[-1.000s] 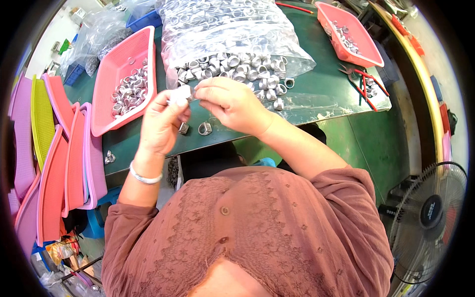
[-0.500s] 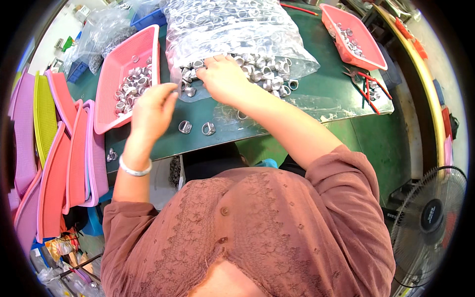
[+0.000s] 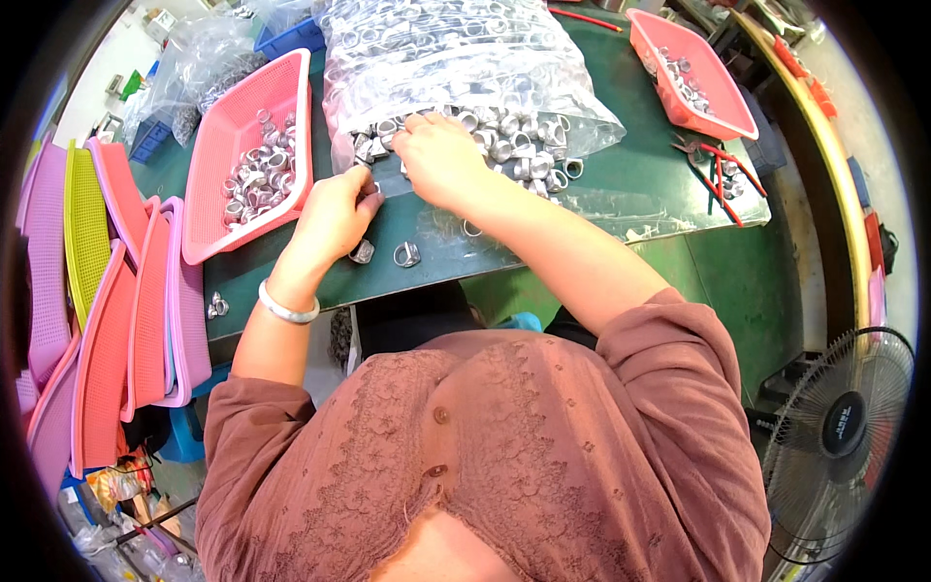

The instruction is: The person repeatedly picks small silver metal components from a plastic bag and pink trays, then joins pairs by hand and places the assembled units on the table. The hands handle the parts one at a time, turning them over and aligning them before setting them down.

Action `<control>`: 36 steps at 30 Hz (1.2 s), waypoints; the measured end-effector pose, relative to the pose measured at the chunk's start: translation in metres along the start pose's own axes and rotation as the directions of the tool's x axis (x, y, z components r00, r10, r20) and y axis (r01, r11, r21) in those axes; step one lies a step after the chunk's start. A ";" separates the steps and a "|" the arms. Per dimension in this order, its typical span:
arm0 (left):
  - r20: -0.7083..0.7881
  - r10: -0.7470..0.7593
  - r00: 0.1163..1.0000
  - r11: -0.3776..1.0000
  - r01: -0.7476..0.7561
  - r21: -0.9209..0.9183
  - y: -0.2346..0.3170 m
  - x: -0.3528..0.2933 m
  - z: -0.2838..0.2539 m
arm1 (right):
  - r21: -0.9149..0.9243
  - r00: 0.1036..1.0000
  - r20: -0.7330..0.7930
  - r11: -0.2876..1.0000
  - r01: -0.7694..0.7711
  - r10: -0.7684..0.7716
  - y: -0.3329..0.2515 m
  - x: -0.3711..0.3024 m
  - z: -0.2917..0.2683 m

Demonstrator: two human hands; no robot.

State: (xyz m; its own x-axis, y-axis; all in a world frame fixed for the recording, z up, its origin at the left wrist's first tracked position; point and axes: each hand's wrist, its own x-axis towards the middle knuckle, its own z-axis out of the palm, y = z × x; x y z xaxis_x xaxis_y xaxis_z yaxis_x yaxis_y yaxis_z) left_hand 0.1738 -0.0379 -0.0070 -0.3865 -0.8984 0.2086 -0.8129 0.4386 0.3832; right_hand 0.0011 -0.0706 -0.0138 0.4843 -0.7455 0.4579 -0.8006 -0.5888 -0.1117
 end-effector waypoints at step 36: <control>0.310 -0.177 0.934 -0.320 0.243 -0.916 0.025 -0.033 -0.003 | 0.956 0.990 0.101 0.265 -0.124 0.096 -0.008 -0.030 -0.035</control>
State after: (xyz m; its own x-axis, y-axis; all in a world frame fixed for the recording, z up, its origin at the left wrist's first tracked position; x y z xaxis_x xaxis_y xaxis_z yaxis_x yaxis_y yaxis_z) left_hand 0.1675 0.0024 -0.0011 -0.3519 -0.9237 -0.1517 0.5653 -0.3389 0.7521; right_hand -0.0193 -0.0321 0.0045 0.4388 -0.8262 0.3533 0.0651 -0.3629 -0.9295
